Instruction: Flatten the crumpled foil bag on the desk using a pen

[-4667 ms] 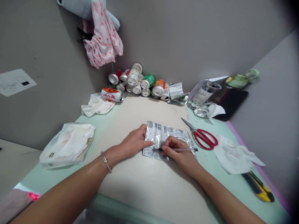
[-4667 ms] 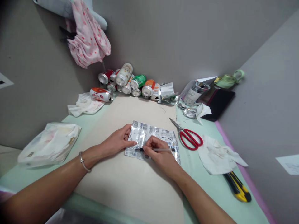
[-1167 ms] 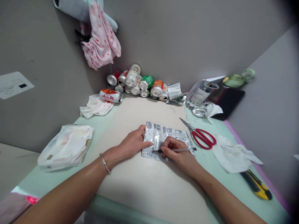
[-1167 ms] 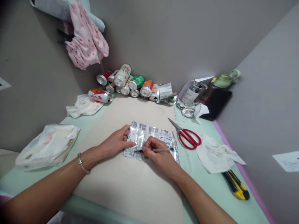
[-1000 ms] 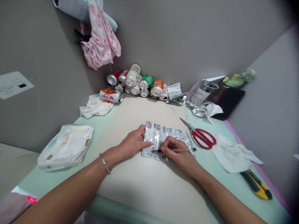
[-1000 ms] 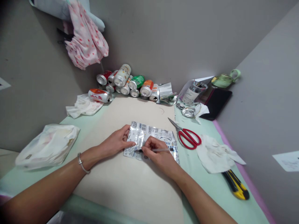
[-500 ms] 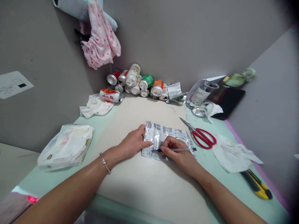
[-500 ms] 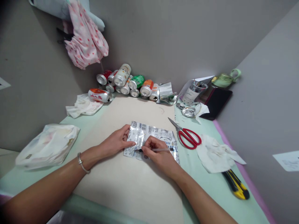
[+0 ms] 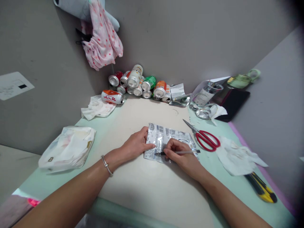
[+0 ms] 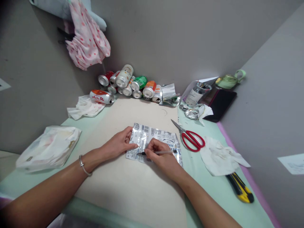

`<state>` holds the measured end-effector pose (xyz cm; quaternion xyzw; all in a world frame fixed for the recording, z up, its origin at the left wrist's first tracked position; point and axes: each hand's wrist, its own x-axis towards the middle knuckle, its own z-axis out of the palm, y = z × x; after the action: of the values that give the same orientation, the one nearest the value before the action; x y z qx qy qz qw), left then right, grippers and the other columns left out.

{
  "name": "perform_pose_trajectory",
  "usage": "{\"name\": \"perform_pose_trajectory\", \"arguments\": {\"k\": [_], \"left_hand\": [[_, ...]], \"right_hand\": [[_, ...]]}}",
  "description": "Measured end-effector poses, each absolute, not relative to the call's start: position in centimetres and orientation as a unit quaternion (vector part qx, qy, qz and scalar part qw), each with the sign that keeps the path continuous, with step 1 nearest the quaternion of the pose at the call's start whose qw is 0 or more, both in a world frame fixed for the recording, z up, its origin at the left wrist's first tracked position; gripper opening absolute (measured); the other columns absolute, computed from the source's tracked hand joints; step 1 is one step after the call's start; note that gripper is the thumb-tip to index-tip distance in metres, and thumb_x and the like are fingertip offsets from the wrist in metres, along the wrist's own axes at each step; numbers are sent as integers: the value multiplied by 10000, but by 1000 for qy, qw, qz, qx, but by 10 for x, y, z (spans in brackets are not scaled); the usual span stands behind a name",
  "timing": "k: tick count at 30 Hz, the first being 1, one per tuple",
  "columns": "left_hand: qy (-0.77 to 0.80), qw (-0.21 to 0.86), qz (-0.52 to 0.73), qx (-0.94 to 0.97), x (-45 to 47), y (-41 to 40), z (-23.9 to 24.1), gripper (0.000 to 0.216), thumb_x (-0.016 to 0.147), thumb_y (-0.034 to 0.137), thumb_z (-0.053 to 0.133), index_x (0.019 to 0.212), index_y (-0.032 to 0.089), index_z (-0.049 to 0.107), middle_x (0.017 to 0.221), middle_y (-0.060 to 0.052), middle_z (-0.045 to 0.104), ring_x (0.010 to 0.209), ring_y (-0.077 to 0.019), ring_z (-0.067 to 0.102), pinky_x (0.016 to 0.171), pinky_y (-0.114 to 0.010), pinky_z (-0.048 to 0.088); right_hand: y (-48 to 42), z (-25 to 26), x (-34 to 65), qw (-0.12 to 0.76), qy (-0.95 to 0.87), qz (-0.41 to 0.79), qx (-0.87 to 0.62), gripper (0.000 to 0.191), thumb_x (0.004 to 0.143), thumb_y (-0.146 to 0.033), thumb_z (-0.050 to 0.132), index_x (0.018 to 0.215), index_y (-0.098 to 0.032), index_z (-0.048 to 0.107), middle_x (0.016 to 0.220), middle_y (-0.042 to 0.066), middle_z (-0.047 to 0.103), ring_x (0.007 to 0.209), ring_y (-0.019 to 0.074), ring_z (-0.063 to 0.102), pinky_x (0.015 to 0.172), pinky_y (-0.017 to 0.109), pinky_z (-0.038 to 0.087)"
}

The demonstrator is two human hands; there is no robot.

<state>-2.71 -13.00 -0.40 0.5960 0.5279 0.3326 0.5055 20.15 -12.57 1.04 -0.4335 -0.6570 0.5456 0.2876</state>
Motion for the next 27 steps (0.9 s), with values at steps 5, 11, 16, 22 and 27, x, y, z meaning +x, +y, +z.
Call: {"name": "perform_pose_trajectory", "arguments": {"k": [5,11,16,22,27], "left_hand": [[527,507,334,595,-27,-130,-5,419,801,271,781,1162,216,575,986,-58,717,863,-234,673,697,-315,512],[528,506,333,595,-27,-129,-4,418,798,279,784,1154,215,575,972,-48,711,844,-225,663,687,-308,501],[528,508,334,593,-27,-130,-3,407,803,285,782,1146,213,575,951,-42,707,819,-213,651,677,-301,492],[524,514,337,590,-27,-130,-4,420,797,285,787,1156,219,581,980,-55,718,845,-226,664,679,-308,506],[522,519,340,585,-27,-130,-4,435,794,286,790,1174,225,586,1010,-67,723,878,-244,677,696,-323,519]], "right_hand": [[-125,11,201,290,-657,541,-437,251,886,-322,682,703,-232,535,653,-18,607,627,151,505,593,304,381],[-126,13,201,286,-660,542,-435,264,874,-318,680,687,-235,514,634,-17,615,636,158,523,592,300,390],[-126,11,201,287,-659,541,-437,263,870,-317,682,683,-239,514,631,-19,610,625,156,519,589,302,398],[-126,10,201,288,-657,540,-441,258,874,-320,689,691,-235,529,637,-20,604,622,152,517,590,303,397],[-126,10,202,289,-653,544,-440,252,879,-315,687,695,-234,534,649,-18,602,635,157,532,602,310,393]]}}
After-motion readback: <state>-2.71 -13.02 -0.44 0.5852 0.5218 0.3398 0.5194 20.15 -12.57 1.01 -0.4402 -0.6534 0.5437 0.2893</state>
